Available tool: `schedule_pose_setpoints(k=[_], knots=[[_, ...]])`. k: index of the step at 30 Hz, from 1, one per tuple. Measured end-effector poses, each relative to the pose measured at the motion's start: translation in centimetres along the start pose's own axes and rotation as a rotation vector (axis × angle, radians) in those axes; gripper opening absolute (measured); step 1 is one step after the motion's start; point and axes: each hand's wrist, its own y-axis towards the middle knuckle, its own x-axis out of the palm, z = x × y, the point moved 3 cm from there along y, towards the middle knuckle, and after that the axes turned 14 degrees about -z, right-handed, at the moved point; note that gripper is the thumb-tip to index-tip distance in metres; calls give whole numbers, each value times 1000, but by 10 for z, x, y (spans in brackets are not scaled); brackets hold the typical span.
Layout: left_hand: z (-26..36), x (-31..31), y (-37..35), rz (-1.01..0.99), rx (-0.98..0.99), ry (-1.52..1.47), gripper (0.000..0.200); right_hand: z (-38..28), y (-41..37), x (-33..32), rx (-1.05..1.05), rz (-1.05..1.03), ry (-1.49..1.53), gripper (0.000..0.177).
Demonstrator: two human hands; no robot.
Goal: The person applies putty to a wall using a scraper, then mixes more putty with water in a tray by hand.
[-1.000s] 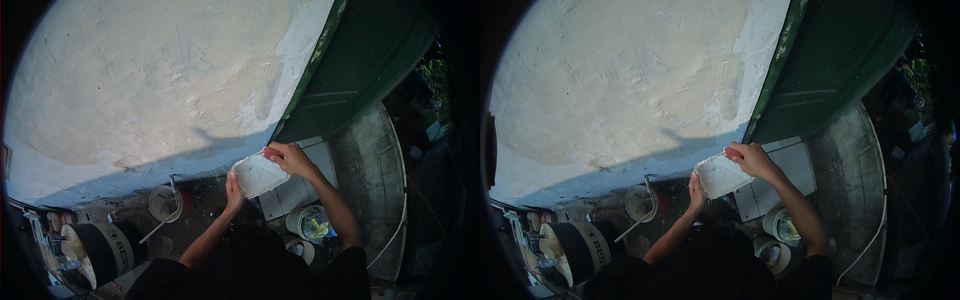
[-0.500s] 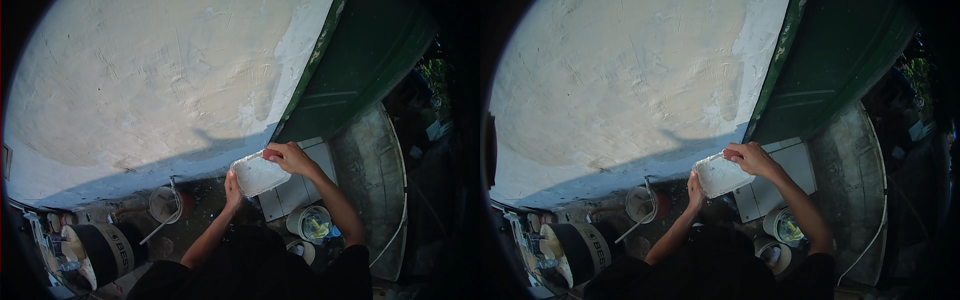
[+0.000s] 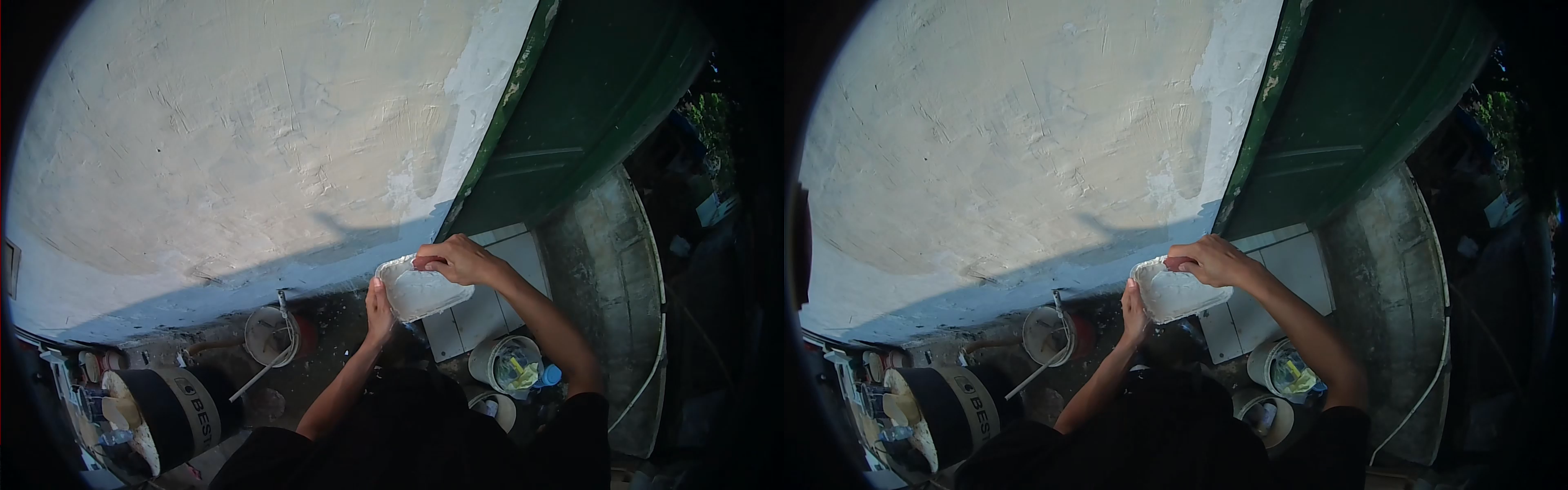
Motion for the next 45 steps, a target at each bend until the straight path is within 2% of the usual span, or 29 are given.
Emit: schedule_pose_setpoints(k=[7,13,16,19,22,28,37,40,43,45], knots=[[-5,-3,-2,4,6,44,43,-2,10,9,-5,-76,-29,16],[-12,-2,-3,17,-14,-56,42,-3,12,7,-7,-99,-42,18],[-16,-5,-2,33,-7,2,48,-6,14,4,55,-179,-6,16],[-20,-14,1,18,6,-4,42,0,13,10,48,-246,-64,15],[-15,-18,5,25,-39,37,42,1,12,8,1,-217,-75,15],[-3,-12,8,53,-47,-81,44,-6,14,-1,-31,-166,-104,15],[-30,-24,11,34,-13,4,47,1,9,-13,42,-113,62,23],[-22,-15,7,30,-14,-95,46,5,-2,-26,81,17,210,24],[-10,-8,5,39,-16,-47,46,17,-8,-28,46,155,244,25],[-12,-7,7,26,-3,-38,45,19,-10,-26,55,259,165,24]])
